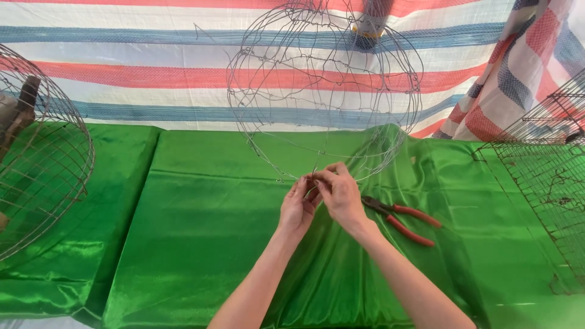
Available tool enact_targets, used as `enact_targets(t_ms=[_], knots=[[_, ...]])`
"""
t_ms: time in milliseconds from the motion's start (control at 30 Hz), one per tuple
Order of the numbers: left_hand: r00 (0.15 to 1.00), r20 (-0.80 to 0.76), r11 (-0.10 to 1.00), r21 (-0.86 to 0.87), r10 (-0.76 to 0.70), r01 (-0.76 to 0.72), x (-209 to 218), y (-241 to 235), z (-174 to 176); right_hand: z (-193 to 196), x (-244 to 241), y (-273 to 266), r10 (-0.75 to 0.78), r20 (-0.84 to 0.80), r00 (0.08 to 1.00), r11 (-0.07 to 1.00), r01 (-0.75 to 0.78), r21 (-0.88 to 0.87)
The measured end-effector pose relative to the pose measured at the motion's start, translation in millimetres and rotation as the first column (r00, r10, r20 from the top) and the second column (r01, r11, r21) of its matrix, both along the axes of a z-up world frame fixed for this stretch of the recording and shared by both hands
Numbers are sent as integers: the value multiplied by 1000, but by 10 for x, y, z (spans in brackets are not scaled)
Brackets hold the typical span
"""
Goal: Adjusting the shape and structure of a wire cage by twisting and cutting wires
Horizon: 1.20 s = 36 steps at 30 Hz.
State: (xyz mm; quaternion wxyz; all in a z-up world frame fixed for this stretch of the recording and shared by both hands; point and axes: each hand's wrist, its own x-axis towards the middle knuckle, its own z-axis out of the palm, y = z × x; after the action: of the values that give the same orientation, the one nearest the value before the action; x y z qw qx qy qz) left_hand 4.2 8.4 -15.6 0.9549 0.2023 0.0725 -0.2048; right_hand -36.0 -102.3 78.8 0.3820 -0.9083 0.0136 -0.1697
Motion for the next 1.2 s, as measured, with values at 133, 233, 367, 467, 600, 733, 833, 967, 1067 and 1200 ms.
enact_targets(t_ms=[133,233,367,467,600,733,833,967,1067,1200], knots=[[1000,-1,1000,-3,-9,9,-24,52,125,-48,-74,-241,54,13,998,999,-54,-7],[1000,13,1000,-16,-7,8,-68,72,232,103,-342,-554,58,-13,998,998,-58,-15],[998,58,999,-26,-22,23,-83,60,210,46,-662,-1120,-35,-163,986,966,-8,-259],[996,68,996,-61,-53,58,-95,92,233,20,-839,-1303,-207,-329,921,788,-42,-614],[994,66,990,-106,-88,95,-111,114,237,-128,-1035,-1482,-512,-570,643,560,-253,-789],[995,19,979,-180,-97,99,-79,78,136,-11,-1126,-1471,-493,-628,602,605,-282,-745],[994,9,979,-176,-107,107,-76,65,111,-111,-1111,-1587,-468,-616,634,613,-269,-743],[993,-7,975,-192,-115,111,-73,74,134,-55,-1042,-1576,-444,-655,612,673,-255,-694],[993,1,976,-181,-120,119,-65,63,110,-239,-997,-1678,-456,-653,605,647,-278,-710],[990,27,973,-180,-138,141,-109,86,243,-452,-969,-1735,-468,-600,649,490,-375,-787]])
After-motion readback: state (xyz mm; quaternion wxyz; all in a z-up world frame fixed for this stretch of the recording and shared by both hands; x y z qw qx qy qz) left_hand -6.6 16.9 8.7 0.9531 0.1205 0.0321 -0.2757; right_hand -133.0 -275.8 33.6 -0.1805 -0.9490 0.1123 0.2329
